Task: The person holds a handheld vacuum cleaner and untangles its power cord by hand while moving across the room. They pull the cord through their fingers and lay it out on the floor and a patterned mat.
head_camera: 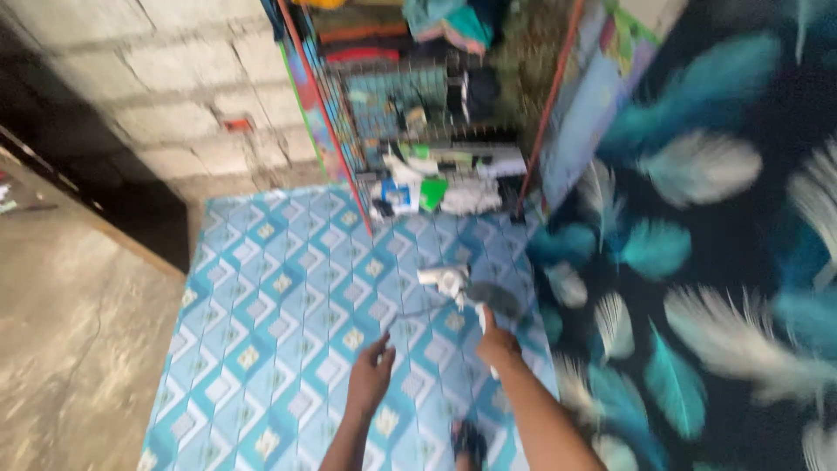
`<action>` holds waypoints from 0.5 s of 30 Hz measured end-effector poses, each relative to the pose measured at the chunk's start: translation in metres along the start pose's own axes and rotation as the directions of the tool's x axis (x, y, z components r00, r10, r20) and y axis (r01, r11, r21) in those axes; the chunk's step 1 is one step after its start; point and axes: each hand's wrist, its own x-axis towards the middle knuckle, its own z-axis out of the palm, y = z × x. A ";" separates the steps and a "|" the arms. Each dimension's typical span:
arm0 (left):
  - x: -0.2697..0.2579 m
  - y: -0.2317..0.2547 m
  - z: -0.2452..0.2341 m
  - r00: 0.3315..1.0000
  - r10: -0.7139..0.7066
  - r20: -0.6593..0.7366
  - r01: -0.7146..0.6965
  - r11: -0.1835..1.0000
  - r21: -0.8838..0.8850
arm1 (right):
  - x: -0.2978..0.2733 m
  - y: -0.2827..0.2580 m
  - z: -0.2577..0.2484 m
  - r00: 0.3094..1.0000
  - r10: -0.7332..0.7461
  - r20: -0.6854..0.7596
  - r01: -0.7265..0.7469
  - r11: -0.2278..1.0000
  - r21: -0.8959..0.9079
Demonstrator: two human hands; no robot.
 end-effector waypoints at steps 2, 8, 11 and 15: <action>-0.034 -0.007 -0.009 0.999 0.023 0.024 -0.024 0.999 0.035 | -0.049 0.009 0.014 0.997 0.070 0.042 -0.072 0.997 0.040; -0.123 -0.016 -0.007 0.993 0.102 0.056 -0.102 0.995 0.000 | -0.200 0.032 0.017 0.992 0.089 0.086 -0.098 0.990 0.098; -0.149 0.002 0.001 0.991 0.073 0.110 -0.070 0.997 -0.031 | -0.244 0.043 -0.001 0.999 0.005 0.051 -0.010 0.995 0.103; -0.173 0.030 0.013 0.978 0.133 0.159 -0.113 0.985 -0.129 | -0.259 0.057 -0.010 0.997 -0.035 0.069 0.032 0.998 0.049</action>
